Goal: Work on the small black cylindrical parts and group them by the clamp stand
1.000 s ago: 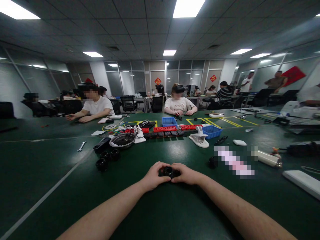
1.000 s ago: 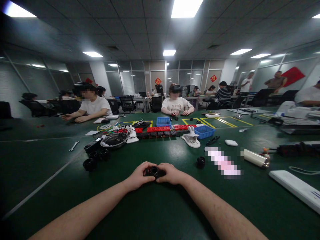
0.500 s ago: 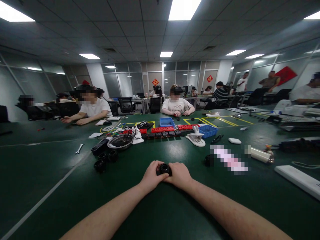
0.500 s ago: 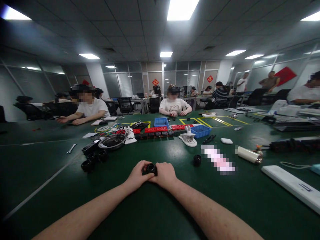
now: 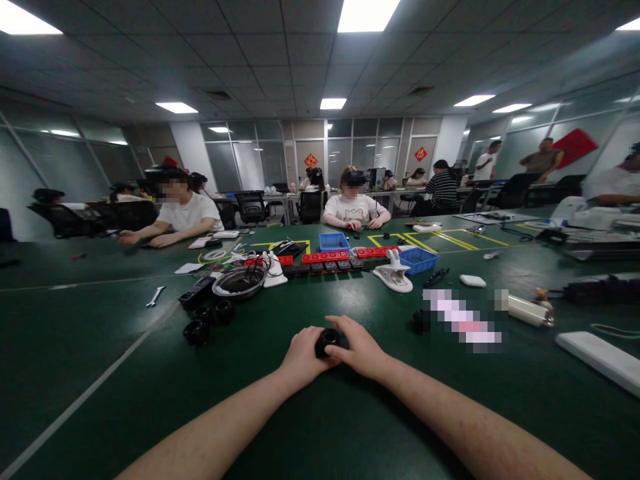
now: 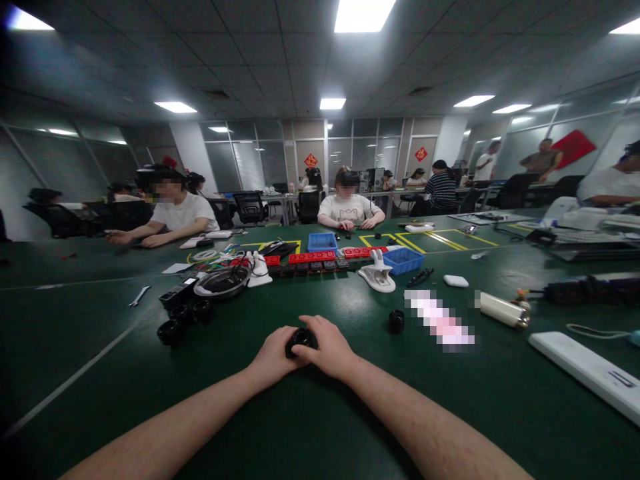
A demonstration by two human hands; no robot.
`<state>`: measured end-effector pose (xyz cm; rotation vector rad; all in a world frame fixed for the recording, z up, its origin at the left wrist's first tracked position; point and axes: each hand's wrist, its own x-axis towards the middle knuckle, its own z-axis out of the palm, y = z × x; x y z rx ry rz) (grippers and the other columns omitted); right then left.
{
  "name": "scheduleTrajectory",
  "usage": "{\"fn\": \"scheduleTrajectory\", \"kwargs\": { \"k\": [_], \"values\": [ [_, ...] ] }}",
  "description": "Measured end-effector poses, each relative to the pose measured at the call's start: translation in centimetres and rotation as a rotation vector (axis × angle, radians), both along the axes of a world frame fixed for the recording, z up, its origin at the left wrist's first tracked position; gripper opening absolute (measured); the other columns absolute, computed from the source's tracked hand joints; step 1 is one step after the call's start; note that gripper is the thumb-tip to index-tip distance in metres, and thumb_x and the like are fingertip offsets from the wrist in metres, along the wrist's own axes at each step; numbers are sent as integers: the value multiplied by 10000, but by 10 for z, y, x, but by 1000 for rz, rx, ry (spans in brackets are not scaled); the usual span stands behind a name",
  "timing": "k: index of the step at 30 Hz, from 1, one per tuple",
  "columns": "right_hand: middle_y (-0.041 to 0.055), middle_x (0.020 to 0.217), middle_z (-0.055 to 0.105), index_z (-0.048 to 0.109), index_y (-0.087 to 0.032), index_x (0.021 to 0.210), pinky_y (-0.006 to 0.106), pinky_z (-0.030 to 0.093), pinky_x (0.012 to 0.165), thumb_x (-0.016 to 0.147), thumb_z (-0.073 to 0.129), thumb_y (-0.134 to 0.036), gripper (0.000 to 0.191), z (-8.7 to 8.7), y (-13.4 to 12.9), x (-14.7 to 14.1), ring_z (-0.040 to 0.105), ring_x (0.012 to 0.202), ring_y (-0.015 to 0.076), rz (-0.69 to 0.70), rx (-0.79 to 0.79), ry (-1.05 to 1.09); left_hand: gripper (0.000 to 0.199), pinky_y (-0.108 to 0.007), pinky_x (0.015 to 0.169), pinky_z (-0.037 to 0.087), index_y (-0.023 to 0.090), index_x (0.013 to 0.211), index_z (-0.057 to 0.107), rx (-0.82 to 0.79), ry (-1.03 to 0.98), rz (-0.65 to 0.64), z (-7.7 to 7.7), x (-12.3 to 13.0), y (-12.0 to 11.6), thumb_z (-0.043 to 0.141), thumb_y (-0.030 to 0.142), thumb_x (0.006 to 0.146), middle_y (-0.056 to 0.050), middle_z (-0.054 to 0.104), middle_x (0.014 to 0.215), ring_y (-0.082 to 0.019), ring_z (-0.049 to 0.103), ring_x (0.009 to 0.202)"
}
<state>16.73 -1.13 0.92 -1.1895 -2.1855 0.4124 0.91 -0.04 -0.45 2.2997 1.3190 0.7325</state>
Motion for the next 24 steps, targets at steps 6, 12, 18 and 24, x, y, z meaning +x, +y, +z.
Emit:
{"fn": "scheduleTrajectory", "kwargs": {
  "k": [6,12,18,24],
  "values": [
    [41,911,527,488,-217,1011,325,349,757,649,594,-332,394,5,-2,-5,462,862,187,19,68,-40,322,-295,690,366,180,875,518,-15,123,40,4,1,0,595,332,602,-29,542,835,-200,489,811],
    [28,894,504,441,-184,933,283,380,733,636,554,-190,318,-2,5,-1,469,821,152,-96,121,273,394,-304,712,367,192,881,526,-12,90,17,4,-1,-1,600,444,588,-28,533,859,-201,487,833],
    [16,867,472,437,-182,901,265,385,707,601,524,-131,317,-18,24,14,468,790,141,-179,44,290,395,-309,759,369,196,911,532,-18,82,52,3,-7,3,580,445,609,-39,522,906,-207,482,886],
    [8,769,472,470,-181,689,258,364,654,622,572,-239,136,-22,27,22,458,737,148,-204,27,-8,598,-280,746,385,214,1151,356,-61,68,236,9,-27,16,571,401,625,-54,524,985,-205,502,920]
  ]
}}
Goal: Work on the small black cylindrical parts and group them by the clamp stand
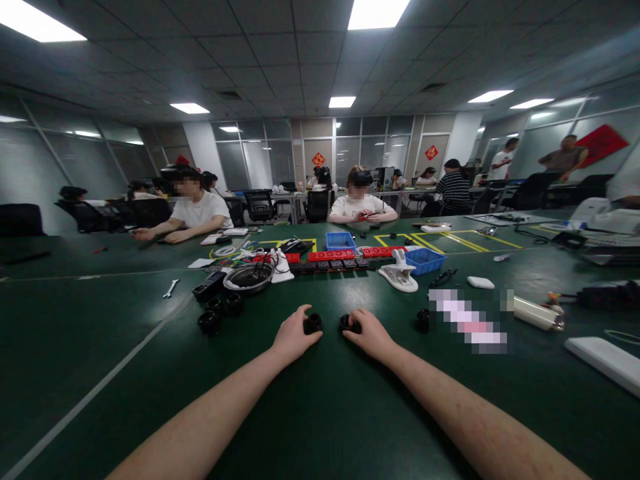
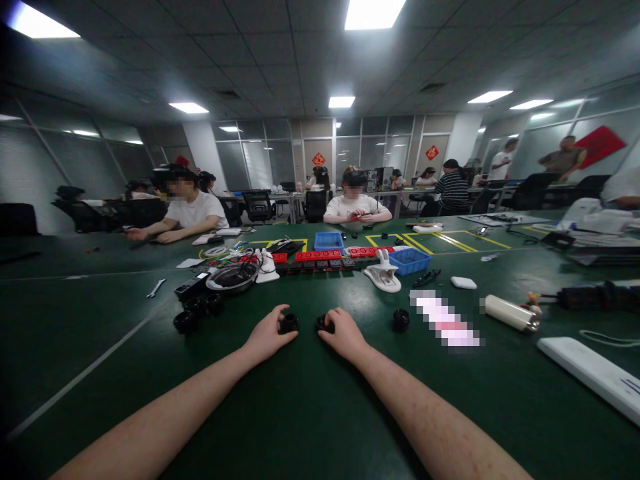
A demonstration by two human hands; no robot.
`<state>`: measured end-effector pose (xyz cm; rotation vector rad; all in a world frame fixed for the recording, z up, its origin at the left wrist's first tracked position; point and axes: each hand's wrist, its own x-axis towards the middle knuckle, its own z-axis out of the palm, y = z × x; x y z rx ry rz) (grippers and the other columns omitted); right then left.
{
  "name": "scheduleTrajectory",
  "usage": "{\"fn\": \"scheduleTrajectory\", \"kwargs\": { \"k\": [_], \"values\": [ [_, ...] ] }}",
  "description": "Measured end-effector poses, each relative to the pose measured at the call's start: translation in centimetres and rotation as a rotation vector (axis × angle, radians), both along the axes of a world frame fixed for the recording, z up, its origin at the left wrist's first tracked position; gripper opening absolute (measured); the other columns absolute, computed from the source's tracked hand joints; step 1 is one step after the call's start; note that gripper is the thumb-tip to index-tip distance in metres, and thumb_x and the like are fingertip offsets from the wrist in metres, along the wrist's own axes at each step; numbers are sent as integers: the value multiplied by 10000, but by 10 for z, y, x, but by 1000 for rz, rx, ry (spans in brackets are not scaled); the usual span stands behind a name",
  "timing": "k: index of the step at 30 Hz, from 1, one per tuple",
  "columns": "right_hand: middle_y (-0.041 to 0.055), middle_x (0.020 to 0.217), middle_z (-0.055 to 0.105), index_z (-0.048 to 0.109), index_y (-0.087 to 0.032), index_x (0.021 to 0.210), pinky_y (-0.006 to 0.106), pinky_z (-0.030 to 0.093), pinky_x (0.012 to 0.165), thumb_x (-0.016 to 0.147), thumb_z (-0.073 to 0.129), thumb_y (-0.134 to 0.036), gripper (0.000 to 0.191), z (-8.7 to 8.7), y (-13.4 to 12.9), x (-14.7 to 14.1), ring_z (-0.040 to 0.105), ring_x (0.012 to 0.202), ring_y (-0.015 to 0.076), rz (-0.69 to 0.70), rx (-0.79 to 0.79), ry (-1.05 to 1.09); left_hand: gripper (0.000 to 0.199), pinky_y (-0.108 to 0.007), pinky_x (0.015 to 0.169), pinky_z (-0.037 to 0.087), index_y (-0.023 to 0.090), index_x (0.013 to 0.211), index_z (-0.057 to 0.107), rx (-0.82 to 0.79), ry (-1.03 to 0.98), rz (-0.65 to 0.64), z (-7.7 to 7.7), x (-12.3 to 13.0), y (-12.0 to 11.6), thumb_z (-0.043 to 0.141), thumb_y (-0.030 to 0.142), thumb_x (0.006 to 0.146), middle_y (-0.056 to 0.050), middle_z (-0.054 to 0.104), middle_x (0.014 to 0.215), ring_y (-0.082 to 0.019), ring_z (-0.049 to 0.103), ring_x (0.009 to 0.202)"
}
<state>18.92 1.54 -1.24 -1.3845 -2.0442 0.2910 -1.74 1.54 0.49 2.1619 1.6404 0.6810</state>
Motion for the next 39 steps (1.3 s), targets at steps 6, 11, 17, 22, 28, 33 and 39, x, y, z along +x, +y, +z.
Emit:
{"fn": "scheduleTrajectory", "kwargs": {
  "k": [6,11,17,22,28,33,39],
  "values": [
    [21,793,508,476,-185,754,261,361,662,640,581,-278,180,1,-6,0,472,770,165,-8,7,-110,596,-276,708,397,243,1169,302,-20,132,134,12,-20,7,552,391,649,-59,531,1025,-216,508,937],
    [45,884,521,493,-187,876,291,360,736,662,566,-284,247,1,-6,1,478,851,183,-2,-17,-117,522,-269,666,406,246,1114,355,6,257,222,15,-44,-4,533,418,654,-57,546,1001,-213,530,892],
    [51,919,526,494,-182,925,296,353,769,666,565,-268,281,3,-9,-1,477,891,186,4,-40,-131,488,-285,670,399,246,1088,409,3,465,290,22,-85,-20,496,477,666,-67,560,942,-221,535,856],
    [54,933,533,474,-184,970,300,363,760,663,563,-270,331,2,-9,-2,485,885,192,4,-29,-135,426,-325,721,367,212,1007,492,34,646,271,33,-105,-22,511,461,662,-86,564,881,-238,505,865],
    [80,1014,524,430,-181,1077,340,348,813,666,561,-262,438,0,-8,-1,476,945,215,12,-7,-123,348,-378,765,313,168,896,571,218,798,201,40,-108,-21,566,396,634,-131,500,977,-288,409,946],
    [91,1038,523,422,-174,1103,346,346,823,675,553,-276,460,0,-9,-1,471,964,219,17,-11,-124,304,-382,761,298,120,870,576,260,857,226,40,-118,-17,590,312,634,-156,491,939,-301,400,930],
    [93,1034,528,433,-162,1096,342,345,825,674,553,-274,453,1,-9,-1,469,962,216,28,-9,-118,412,-379,752,310,133,1062,481,369,808,181,39,-110,-26,558,237,671,-150,474,1003,-292,413,925]
  ]
}}
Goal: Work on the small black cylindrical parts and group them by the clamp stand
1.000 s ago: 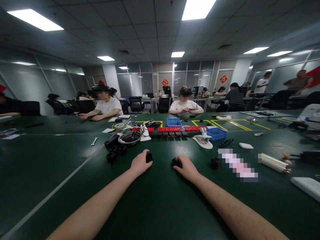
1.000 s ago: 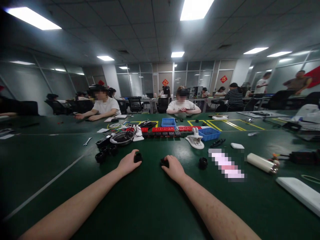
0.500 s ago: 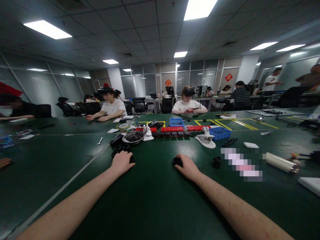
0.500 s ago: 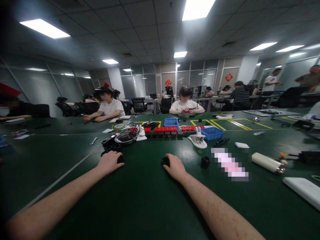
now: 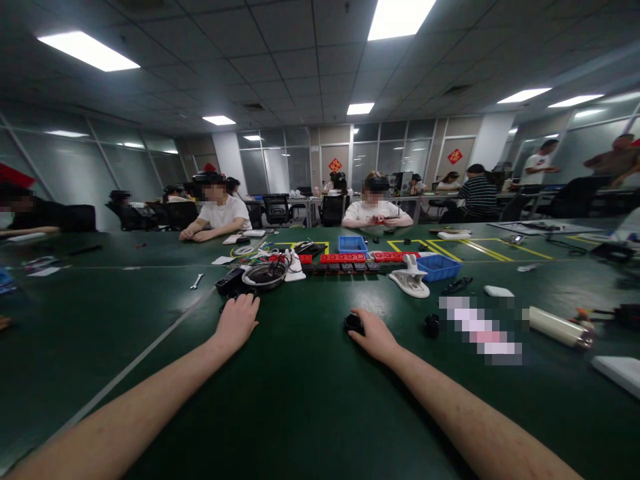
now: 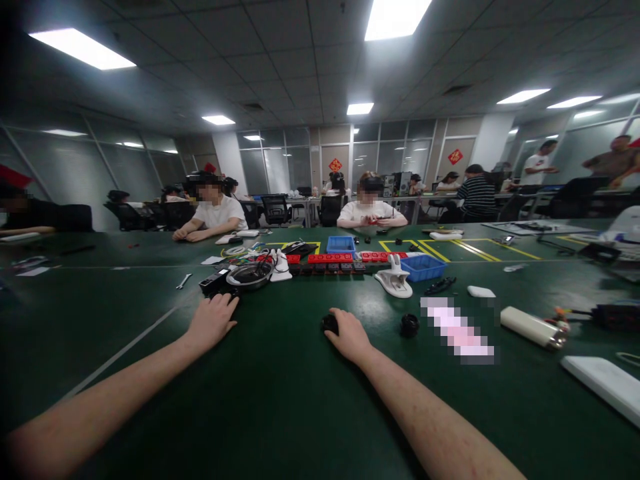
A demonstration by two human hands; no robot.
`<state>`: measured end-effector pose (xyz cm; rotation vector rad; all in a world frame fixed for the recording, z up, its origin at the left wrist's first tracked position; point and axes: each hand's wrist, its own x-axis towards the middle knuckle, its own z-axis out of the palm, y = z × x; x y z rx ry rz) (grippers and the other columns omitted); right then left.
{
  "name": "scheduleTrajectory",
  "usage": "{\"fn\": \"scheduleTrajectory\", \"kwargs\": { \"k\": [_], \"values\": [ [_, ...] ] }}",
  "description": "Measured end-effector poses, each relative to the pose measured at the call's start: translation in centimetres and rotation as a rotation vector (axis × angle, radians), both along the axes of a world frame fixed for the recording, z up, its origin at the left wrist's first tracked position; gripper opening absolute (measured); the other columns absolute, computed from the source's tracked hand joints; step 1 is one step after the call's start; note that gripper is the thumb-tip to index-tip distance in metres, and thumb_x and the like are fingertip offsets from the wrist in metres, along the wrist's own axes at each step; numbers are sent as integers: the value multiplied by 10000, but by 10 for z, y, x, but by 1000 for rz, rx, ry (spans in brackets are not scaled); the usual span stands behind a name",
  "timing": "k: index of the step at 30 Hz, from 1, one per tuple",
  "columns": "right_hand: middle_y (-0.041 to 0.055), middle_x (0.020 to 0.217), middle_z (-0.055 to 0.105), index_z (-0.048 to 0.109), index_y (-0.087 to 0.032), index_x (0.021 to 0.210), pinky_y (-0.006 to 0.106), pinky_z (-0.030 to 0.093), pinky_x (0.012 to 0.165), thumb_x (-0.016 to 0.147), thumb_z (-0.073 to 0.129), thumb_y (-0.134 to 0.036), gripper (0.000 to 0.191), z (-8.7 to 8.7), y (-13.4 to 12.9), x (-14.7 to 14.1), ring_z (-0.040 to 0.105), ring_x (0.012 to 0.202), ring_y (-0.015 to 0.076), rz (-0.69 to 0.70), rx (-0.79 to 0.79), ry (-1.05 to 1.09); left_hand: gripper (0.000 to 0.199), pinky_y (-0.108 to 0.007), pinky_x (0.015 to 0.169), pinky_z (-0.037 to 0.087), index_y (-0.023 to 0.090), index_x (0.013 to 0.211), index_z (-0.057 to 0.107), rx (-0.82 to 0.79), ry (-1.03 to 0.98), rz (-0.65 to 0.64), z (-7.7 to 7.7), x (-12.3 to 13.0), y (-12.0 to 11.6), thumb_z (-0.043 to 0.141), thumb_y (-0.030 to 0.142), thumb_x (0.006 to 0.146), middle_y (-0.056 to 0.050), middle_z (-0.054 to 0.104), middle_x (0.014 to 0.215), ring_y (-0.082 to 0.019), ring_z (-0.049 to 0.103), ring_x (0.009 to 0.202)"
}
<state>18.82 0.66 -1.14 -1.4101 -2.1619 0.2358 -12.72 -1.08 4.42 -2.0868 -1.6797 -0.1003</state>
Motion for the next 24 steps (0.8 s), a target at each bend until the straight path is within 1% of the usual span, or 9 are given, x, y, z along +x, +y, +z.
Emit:
{"fn": "scheduleTrajectory", "kwargs": {
  "k": [3,5,7,10,14,17,19,21,24],
  "values": [
    [88,1028,530,435,-165,1098,344,343,826,663,565,-267,465,1,-1,-2,470,958,212,7,-22,24,388,-364,778,315,197,1098,458,-81,-130,-211,-8,26,-21,499,296,724,-106,460,1063,-258,427,938],
    [73,1021,536,399,-184,1141,342,343,827,654,578,-272,526,3,-3,-5,473,951,205,72,-54,51,385,-343,790,328,228,1105,449,-191,-218,-358,-14,46,-37,487,320,733,-74,469,1064,-233,429,952],
    [65,1046,527,318,-208,1208,348,334,841,633,603,-297,648,6,-7,-8,465,966,205,161,-81,80,359,-335,806,334,253,1099,450,-268,-284,-435,-18,64,-47,468,317,747,-50,474,1068,-211,431,957],
    [82,1115,483,222,-208,1261,370,310,869,624,606,-360,760,6,-11,-12,434,1014,217,216,-67,120,403,-341,833,329,250,1122,426,-241,-392,-441,-16,82,-47,477,352,736,-52,455,1087,-212,407,990],
    [73,1070,494,255,-204,1245,363,330,857,729,484,-369,589,0,-5,-11,458,977,190,139,-34,192,504,-346,857,322,237,1158,387,-222,-523,-388,-8,100,-26,485,443,709,-58,445,1099,-222,383,1023],
    [62,996,516,304,-192,1215,341,375,805,770,420,-364,491,-5,2,-8,497,881,166,51,-24,244,601,-343,870,312,245,1180,366,-277,-528,-446,-9,118,-11,541,471,652,-47,444,1120,-228,367,1044],
    [65,981,516,341,-183,1189,337,388,789,777,407,-374,459,-6,5,-6,502,848,162,23,-2,242,559,-339,856,319,255,1146,413,-310,-518,-473,-12,129,-3,567,441,642,-39,467,1102,-228,382,1027],
    [75,996,506,377,-176,1158,343,383,803,778,408,-376,431,-6,6,-6,493,867,169,19,32,214,450,-327,829,337,257,1068,489,-346,-507,-494,-16,136,3,573,404,651,-35,514,1036,-220,419,979],
    [85,1026,489,404,-170,1127,347,366,834,786,401,-364,392,-4,4,-6,471,923,180,21,62,178,373,-313,778,367,245,984,541,-372,-496,-486,-18,134,10,577,394,645,-36,555,940,-214,463,909]
  ]
}}
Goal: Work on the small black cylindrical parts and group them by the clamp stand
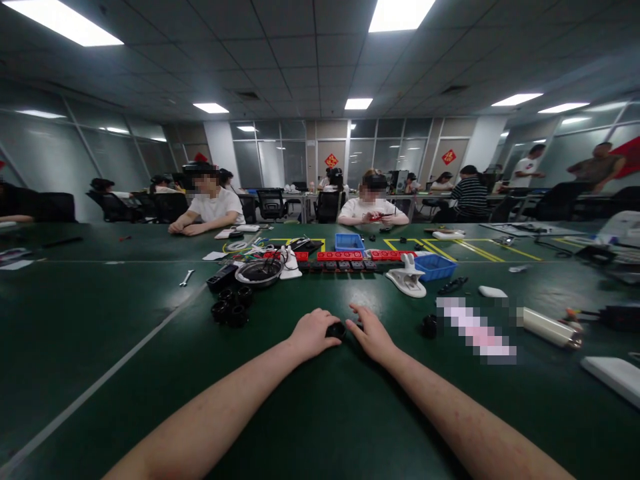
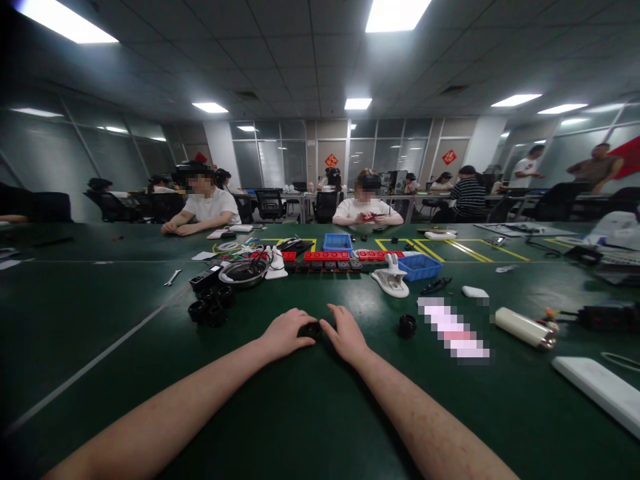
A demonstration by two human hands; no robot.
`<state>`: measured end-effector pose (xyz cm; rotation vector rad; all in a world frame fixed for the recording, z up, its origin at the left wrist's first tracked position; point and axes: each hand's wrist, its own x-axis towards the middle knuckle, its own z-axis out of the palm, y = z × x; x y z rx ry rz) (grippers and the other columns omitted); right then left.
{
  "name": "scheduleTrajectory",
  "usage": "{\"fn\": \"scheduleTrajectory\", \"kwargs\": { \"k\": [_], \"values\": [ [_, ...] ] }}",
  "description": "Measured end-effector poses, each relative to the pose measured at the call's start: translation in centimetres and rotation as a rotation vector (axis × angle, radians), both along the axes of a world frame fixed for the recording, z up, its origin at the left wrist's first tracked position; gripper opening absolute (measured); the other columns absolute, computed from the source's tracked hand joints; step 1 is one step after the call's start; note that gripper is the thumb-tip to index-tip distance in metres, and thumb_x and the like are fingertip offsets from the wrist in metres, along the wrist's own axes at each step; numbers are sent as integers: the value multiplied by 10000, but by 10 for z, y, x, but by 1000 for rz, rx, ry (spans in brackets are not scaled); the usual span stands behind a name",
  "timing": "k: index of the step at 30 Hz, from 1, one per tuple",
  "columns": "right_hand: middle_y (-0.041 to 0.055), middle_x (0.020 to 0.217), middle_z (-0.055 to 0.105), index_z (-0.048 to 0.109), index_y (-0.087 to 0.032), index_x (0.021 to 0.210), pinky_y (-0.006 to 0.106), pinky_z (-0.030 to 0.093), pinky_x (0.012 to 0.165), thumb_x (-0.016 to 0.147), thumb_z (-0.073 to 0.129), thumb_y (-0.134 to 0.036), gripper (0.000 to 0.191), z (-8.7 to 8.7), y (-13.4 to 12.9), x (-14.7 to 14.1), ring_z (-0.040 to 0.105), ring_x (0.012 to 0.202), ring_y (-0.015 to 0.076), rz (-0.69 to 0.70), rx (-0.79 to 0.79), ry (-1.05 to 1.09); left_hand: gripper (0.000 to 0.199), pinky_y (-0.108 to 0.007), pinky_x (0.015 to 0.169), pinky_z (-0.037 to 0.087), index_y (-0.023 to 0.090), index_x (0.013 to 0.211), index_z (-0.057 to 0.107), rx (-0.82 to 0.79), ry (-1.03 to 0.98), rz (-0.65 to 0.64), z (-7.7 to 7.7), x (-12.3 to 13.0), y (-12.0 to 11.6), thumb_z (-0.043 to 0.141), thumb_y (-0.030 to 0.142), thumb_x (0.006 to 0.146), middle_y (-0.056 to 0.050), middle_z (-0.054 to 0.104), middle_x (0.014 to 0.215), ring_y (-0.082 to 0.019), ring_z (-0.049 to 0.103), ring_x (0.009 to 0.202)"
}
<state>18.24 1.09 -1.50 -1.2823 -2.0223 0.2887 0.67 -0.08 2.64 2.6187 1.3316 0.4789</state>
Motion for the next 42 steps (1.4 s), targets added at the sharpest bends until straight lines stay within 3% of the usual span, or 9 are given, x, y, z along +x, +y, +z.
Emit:
{"fn": "scheduleTrajectory", "kwargs": {
  "k": [8,11,13,16,19,22,27,35,42],
  "values": [
    [76,1024,480,463,-185,1070,332,359,842,796,393,-369,337,4,-2,0,471,934,180,9,-46,-40,495,-292,739,395,273,1003,524,-126,100,265,9,-68,19,638,392,537,-32,545,959,-225,503,901],
    [72,1009,487,492,-188,1037,321,367,826,791,400,-371,320,4,-1,0,476,925,179,8,-57,-63,400,-280,715,404,270,915,576,-160,96,256,16,-102,22,625,398,538,-21,557,900,-208,533,826],
    [69,997,493,501,-189,1022,313,369,820,792,399,-369,309,3,-1,-1,477,922,178,8,-54,-73,398,-263,698,413,255,943,554,-151,-11,226,24,-126,22,591,403,575,-14,558,893,-183,540,787],
    [68,983,500,507,-186,1007,306,368,816,794,396,-363,299,3,0,-2,480,917,176,5,-53,-80,450,-266,632,434,198,1006,473,-160,-211,342,37,-162,24,544,412,615,-1,560,750,-162,548,676],
    [68,966,508,514,-182,994,306,368,813,797,389,-359,293,4,1,-3,483,909,178,9,-63,-79,530,-265,666,445,156,1067,370,-59,-464,459,44,-195,28,529,397,622,-40,529,915,-163,549,783],
    [66,954,512,517,-182,987,309,368,814,803,376,-356,289,4,2,-4,484,906,180,20,-71,-76,539,-289,737,430,153,1086,359,41,-448,514,42,-216,33,523,358,615,-62,491,1017,-180,522,870],
    [68,953,512,523,-181,977,311,370,808,804,373,-358,289,4,1,-4,485,901,182,25,-67,-79,398,-302,809,387,169,975,509,60,-136,561,32,-220,37,518,269,590,-52,526,1008,-217,485,939],
    [67,946,516,523,-175,967,301,378,791,799,382,-368,292,4,1,-4,493,880,175,28,-73,-85,458,-297,793,386,219,996,523,-37,-26,531,32,-215,32,563,432,593,-29,569,1014,-221,513,918],
    [66,936,522,524,-178,964,302,376,784,799,381,-369,290,4,2,-4,493,876,178,29,-72,-106,442,-329,807,348,253,981,544,56,171,503,28,-210,34,561,469,595,-22,572,1019,-242,495,942]
  ]
}}
